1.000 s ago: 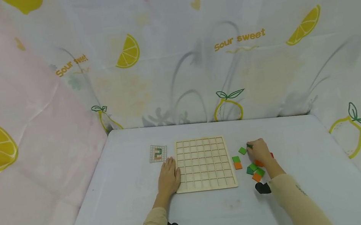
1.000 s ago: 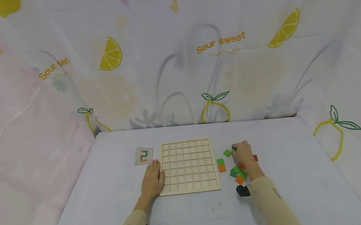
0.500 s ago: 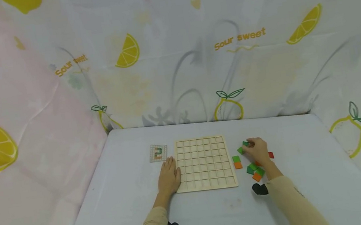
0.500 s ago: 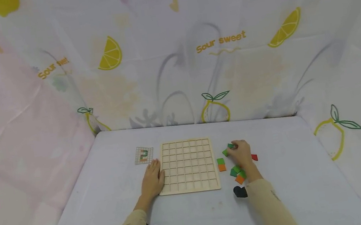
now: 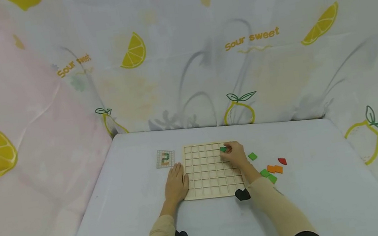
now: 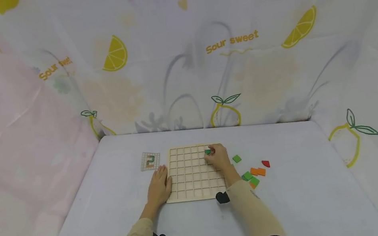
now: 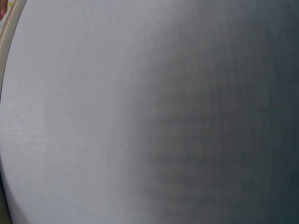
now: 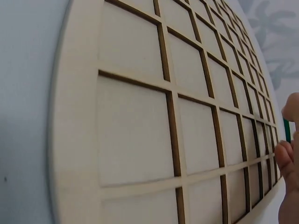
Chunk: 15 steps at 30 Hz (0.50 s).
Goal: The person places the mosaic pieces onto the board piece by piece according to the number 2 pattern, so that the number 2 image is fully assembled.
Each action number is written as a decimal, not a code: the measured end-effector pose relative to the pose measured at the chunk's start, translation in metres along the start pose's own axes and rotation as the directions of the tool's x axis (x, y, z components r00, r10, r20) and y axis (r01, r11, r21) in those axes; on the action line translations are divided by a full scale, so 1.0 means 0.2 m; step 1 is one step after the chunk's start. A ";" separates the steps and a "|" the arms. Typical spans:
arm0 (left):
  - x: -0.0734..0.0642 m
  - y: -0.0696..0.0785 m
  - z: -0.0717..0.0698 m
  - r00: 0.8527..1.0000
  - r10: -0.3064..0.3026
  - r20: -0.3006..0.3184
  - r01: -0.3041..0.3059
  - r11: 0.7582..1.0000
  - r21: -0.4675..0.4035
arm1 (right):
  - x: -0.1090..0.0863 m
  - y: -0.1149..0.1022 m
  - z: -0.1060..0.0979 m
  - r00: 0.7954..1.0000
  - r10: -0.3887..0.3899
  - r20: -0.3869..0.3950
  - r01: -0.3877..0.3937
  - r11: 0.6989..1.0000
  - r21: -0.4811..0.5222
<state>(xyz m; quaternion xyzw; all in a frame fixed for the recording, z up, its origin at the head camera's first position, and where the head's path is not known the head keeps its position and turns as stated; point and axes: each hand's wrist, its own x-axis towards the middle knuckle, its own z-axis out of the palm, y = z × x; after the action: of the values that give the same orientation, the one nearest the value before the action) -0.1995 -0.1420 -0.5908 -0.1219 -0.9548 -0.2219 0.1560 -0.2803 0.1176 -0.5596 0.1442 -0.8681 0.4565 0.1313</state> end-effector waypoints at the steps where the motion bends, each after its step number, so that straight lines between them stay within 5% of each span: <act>1: 0.00 0.00 0.00 1.000 -0.001 0.000 0.001 1.000 -0.001 | 0.00 -0.01 0.01 1.000 -0.008 0.013 0.008 1.000 -0.004; 15: 0.00 0.01 -0.01 1.000 0.002 -0.013 -0.002 1.000 0.014 | 0.04 -0.05 0.09 0.984 0.075 0.162 -0.062 0.995 -0.082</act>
<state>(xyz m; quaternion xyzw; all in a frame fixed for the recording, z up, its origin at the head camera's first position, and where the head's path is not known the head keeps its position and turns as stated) -0.1989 -0.1413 -0.5891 -0.1205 -0.9550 -0.2160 0.1635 -0.2859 0.0968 -0.5597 0.1462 -0.8973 0.4136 0.0489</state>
